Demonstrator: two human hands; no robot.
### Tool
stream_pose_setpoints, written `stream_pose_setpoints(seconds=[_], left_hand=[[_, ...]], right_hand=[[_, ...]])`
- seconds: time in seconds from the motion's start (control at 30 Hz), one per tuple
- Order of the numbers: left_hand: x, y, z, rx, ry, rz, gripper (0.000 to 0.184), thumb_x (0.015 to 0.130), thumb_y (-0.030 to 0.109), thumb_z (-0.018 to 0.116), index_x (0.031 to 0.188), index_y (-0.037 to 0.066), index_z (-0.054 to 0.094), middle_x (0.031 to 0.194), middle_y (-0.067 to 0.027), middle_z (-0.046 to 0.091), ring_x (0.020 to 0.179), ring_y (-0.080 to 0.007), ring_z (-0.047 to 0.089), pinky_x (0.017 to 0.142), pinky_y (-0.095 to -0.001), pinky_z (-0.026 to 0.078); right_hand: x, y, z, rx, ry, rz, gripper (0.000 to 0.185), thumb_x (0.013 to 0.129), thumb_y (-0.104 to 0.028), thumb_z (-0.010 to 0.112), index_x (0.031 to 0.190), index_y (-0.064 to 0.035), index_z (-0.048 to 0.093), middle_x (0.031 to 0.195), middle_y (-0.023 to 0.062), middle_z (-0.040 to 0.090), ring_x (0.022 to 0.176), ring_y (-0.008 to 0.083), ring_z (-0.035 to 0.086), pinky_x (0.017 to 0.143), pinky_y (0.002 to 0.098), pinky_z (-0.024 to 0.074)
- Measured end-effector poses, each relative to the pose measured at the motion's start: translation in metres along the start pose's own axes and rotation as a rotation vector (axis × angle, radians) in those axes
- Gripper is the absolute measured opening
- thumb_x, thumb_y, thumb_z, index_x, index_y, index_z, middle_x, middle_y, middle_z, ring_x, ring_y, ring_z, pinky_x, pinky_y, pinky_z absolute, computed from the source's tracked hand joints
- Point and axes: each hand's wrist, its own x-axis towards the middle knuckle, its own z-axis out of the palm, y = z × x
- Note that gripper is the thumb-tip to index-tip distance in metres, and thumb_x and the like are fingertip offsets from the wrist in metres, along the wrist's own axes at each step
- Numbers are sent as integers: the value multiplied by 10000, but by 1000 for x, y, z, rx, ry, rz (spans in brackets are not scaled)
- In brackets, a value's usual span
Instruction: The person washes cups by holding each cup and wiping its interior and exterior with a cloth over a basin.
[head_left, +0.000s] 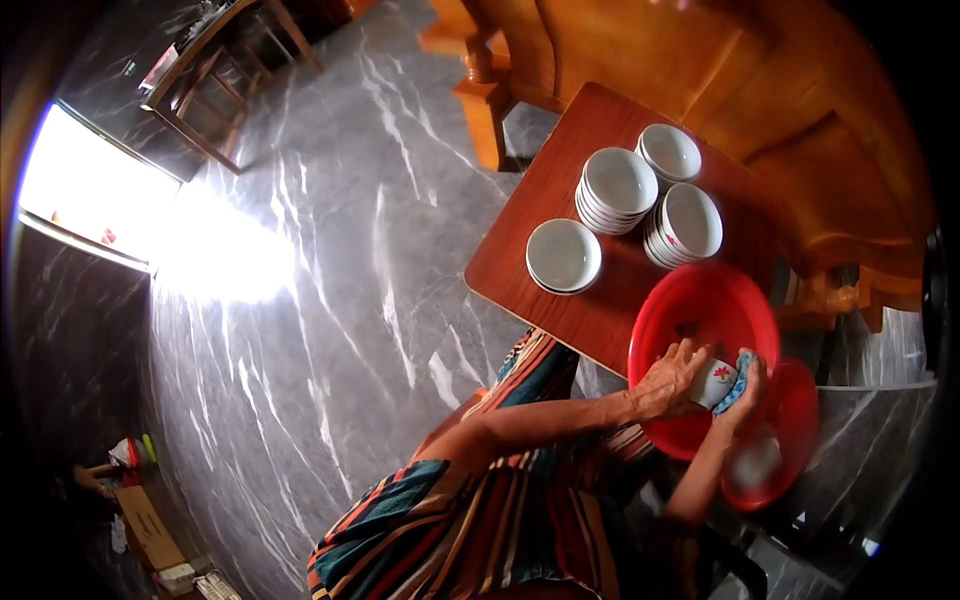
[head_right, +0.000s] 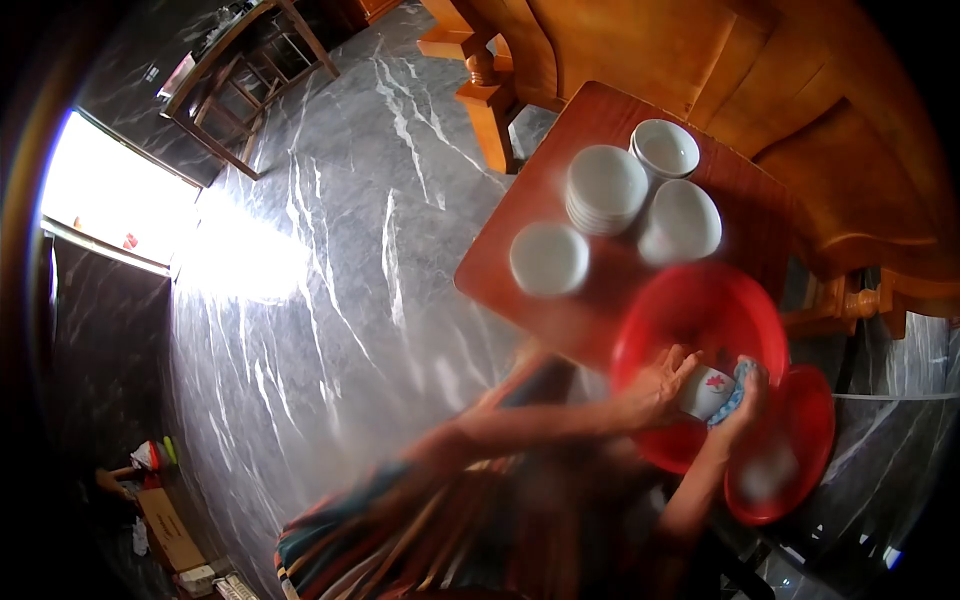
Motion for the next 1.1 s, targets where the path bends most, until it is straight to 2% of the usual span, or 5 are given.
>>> stream_pose_setpoints(seconds=[0.3, 0.43, 0.67, 0.77, 1.1], left_hand=[[-4, -1, 6, 49, -2, -53, 736, 545, 117, 753, 1179, 23, 390, 1033, -220, 425, 907, -403, 478, 760, -463, 450], [-2, -14, 15, 22, 32, 54, 707, 526, 86, 726, 1146, 14, 394, 1020, -215, 437, 916, -401, 472, 779, -456, 444], [-3, -27, 23, 5, 92, 32, 730, 518, 183, 807, 1046, -52, 362, 967, -240, 455, 898, -415, 495, 750, -465, 445], [-1, -16, 14, -160, 113, -98, 743, 531, 246, 829, 1012, -43, 342, 955, -264, 470, 896, -440, 509, 762, -472, 448], [1, -16, 3, -398, 134, -243, 649, 607, 251, 783, 959, -22, 311, 807, -279, 554, 796, -400, 600, 697, -420, 476]], right_hand=[[-9, -21, 18, -87, 87, -55, 285, 886, -219, 467, 998, 19, 577, 965, 98, 558, 901, 188, 514, 809, 304, 408], [-8, -20, 17, -130, 62, -133, 290, 878, -215, 481, 1002, 30, 575, 957, 104, 561, 894, 189, 516, 811, 304, 415], [-5, -19, 18, -151, 22, -146, 298, 873, -210, 482, 1027, 30, 569, 997, 106, 564, 909, 192, 521, 839, 299, 414], [-2, -10, 12, -113, -4, -170, 307, 875, -210, 463, 1047, 25, 560, 1022, 113, 565, 967, 209, 522, 887, 322, 396], [1, -4, 13, -5, -19, -142, 295, 881, -222, 446, 1016, 10, 566, 1001, 97, 569, 959, 204, 520, 878, 328, 390]])
